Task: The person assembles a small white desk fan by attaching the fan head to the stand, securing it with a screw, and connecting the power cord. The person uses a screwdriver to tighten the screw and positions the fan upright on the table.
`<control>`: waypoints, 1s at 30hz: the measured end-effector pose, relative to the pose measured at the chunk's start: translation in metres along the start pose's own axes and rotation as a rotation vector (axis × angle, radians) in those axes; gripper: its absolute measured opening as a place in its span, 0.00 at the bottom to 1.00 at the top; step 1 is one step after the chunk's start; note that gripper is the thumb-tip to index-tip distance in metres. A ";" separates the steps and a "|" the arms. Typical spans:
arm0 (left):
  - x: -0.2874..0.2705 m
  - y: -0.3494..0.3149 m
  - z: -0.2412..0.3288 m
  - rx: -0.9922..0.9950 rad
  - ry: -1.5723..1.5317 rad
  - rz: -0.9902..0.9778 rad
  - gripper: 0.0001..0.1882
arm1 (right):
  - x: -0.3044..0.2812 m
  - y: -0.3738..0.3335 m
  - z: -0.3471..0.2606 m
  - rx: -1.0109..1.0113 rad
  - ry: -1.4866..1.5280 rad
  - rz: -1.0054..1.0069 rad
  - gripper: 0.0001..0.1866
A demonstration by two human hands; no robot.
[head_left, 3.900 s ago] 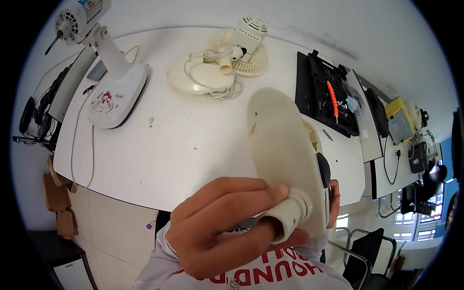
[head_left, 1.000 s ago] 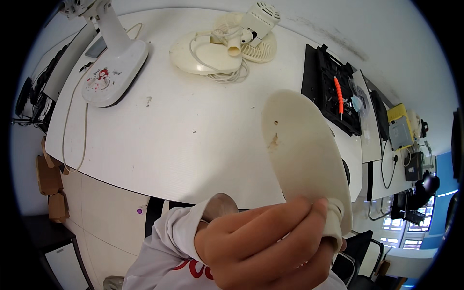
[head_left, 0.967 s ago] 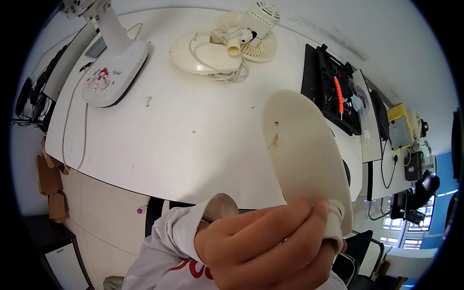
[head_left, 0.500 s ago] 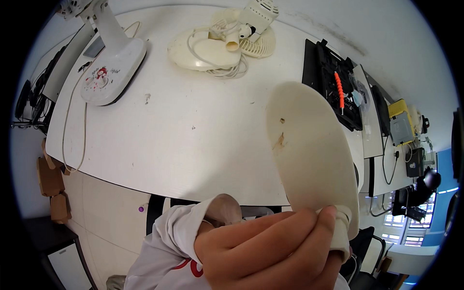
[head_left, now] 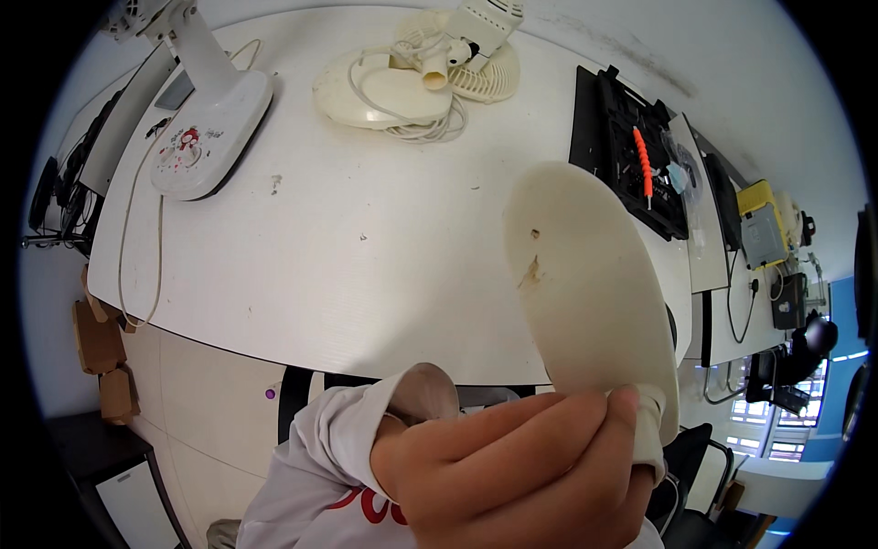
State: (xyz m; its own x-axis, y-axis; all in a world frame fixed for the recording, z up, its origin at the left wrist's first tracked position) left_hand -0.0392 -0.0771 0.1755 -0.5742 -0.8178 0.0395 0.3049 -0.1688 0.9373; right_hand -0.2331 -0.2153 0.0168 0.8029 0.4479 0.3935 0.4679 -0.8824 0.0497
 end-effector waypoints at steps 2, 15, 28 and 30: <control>0.005 -0.004 -0.008 0.199 0.086 0.126 0.09 | 0.002 -0.001 0.000 0.008 0.003 0.000 0.20; 0.012 0.000 -0.001 0.166 0.118 0.239 0.09 | 0.005 -0.004 -0.005 0.043 0.015 0.025 0.21; 0.010 0.003 0.000 0.134 0.070 0.137 0.08 | 0.014 -0.001 -0.005 -0.026 0.131 0.120 0.20; 0.004 0.001 0.002 0.017 -0.003 -0.146 0.07 | 0.015 0.002 -0.005 -0.165 0.213 0.101 0.20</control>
State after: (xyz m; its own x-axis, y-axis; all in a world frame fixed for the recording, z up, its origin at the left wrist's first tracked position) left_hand -0.0425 -0.0790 0.1778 -0.6141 -0.7833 -0.0965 0.2053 -0.2765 0.9388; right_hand -0.2221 -0.2114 0.0270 0.7383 0.3314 0.5874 0.3087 -0.9404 0.1425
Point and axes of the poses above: each hand's wrist, its own y-axis towards the middle knuckle, its own x-axis out of the palm, z = x × y, the point moved 3 cm from there along y, towards the middle knuckle, and after that the axes turned 5 degrees about -y, right-handed, at the moved point
